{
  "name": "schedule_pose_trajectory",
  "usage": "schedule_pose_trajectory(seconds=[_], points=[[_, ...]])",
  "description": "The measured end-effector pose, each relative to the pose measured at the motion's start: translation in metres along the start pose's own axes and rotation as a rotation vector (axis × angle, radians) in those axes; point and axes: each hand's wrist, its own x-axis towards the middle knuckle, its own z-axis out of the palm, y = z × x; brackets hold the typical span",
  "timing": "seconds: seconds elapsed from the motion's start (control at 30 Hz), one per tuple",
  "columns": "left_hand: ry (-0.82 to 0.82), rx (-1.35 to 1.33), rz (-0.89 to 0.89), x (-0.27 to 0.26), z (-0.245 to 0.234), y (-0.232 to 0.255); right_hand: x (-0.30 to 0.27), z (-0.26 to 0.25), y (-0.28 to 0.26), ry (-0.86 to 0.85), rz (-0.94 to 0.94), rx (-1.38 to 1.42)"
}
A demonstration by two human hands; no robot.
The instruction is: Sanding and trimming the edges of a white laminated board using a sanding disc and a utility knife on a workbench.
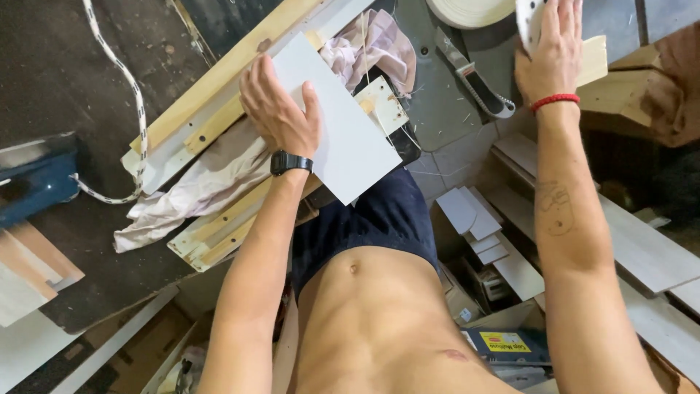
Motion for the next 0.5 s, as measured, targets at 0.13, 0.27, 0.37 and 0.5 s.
schedule_pose_trajectory(seconds=[0.13,0.27,0.37,0.5], points=[[-0.061,0.047,0.034,0.003,-0.001,-0.002,-0.046,-0.015,-0.015,0.254,-0.226,0.348],[-0.060,0.040,0.024,0.004,-0.002,0.002,-0.155,-0.010,-0.109,0.139,-0.550,0.451],[-0.058,0.085,0.006,0.003,-0.001,0.003,-0.206,0.039,-0.142,-0.085,-0.603,0.365],[-0.033,0.090,-0.010,0.007,0.003,0.005,-0.190,0.066,-0.165,-0.134,-0.570,0.315]])
